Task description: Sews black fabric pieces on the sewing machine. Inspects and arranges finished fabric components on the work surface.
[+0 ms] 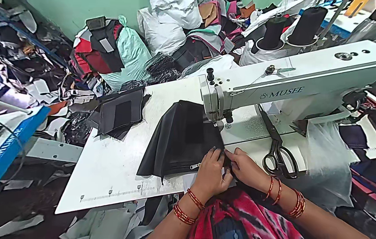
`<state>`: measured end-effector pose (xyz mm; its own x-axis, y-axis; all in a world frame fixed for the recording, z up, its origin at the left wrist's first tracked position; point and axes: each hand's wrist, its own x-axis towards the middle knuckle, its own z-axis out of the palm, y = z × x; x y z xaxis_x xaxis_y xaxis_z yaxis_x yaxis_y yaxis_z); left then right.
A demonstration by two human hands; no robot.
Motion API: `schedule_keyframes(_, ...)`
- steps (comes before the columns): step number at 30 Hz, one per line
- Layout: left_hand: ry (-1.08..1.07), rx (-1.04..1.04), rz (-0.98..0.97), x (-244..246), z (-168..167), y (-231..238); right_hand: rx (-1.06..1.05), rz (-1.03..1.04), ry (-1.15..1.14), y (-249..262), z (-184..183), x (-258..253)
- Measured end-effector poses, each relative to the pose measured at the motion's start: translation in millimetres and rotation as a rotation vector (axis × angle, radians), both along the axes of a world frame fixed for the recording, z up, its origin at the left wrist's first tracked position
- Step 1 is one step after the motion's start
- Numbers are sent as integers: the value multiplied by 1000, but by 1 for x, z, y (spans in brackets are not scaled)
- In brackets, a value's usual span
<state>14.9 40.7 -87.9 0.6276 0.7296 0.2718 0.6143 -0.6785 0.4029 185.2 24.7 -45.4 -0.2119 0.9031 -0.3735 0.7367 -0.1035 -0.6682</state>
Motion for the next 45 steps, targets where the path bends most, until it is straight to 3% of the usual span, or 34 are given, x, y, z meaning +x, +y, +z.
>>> schedule_keyframes(6, -73, -64, -116, -17, 11, 17, -9, 124, -244, 0, 5, -17)
schedule_keyframes(10, -151, -188, -13, -14, 18, 44, -23, 177, -314, 1, 11, -22)
schedule_keyframes(17, 368, -241, -193, 9, 26, 77, -16, 153, -339, 0, 10, -25)
schedule_keyframes(23, -23, 1, -210, -9, -2, 70, 15, 143, -361, -1, 7, -27)
schedule_keyframes(34, -64, 78, -91, -11, -11, 64, -1, 137, -354, 11, 7, -26)
schedule_keyframes(38, 4, -72, -82, -11, 0, 80, -21, 122, -368, 29, 7, -27)
schedule_keyframes(45, -2, -116, -98, -11, 4, 116, -4, 113, -323, 60, 8, -24)
